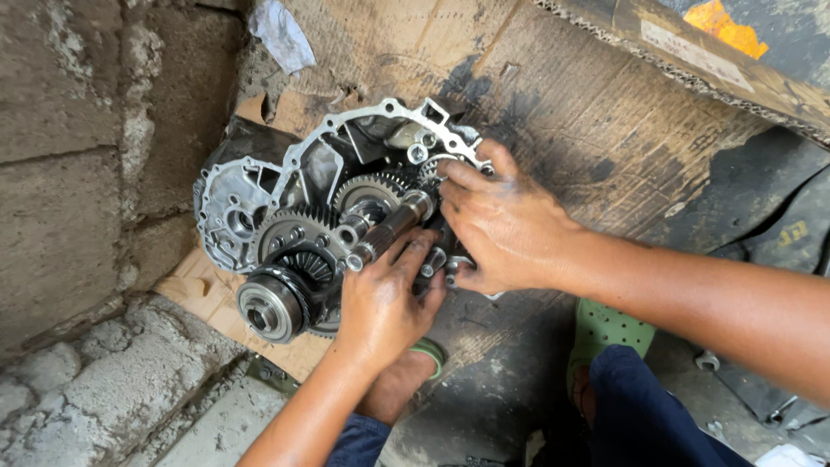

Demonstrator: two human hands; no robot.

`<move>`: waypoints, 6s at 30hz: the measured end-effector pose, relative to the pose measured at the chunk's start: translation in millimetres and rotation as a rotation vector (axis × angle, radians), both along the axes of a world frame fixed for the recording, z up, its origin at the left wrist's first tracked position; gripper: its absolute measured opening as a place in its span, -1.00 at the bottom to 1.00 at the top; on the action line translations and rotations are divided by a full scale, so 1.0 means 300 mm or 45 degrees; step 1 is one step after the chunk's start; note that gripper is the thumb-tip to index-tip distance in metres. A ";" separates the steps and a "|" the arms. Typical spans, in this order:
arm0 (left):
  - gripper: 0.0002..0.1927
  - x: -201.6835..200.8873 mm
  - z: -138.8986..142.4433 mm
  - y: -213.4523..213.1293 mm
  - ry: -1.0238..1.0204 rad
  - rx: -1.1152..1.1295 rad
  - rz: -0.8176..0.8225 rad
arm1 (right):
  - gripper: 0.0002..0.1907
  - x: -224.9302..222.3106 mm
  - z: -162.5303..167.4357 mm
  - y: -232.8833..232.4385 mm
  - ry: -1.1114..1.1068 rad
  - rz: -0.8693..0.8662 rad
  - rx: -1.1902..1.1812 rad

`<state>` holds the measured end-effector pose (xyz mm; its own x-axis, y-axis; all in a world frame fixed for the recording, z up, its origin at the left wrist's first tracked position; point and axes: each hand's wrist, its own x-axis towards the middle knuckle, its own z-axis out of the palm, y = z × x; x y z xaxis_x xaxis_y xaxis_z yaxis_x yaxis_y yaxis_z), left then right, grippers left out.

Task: The person sits on the floor and works on a disassembled engine casing, rotating and aligning internal gears and shafts by hand. They use a metal bar to press or adjust components inside the casing and repeatedly reposition the engine halves to access different parts.

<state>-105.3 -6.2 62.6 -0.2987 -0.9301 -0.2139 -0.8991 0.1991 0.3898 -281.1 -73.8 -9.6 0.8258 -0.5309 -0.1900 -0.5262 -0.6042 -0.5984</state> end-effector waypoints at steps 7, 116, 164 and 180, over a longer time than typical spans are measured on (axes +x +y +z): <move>-0.60 -0.005 -0.030 0.020 -0.055 -0.036 0.054 | -0.35 -0.023 -0.010 0.010 -0.155 -0.058 -0.052; -0.67 0.059 -0.075 0.053 0.125 -0.173 -0.008 | -0.90 -0.914 -0.372 1.162 -0.044 -1.766 -0.111; -0.82 0.625 -0.124 -0.334 1.045 0.283 0.486 | -0.57 -0.378 -0.077 0.340 -0.625 -0.776 1.174; -0.77 0.452 -0.134 -0.448 1.274 0.336 0.305 | -0.65 -0.379 -0.124 0.575 -0.650 -0.772 1.347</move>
<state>30.3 -140.7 22.5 -0.2656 -0.9479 -0.1758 -0.1499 -0.1395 0.9788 -394.8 98.6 -46.8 0.6132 -0.6279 -0.4793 -0.1223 0.5240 -0.8429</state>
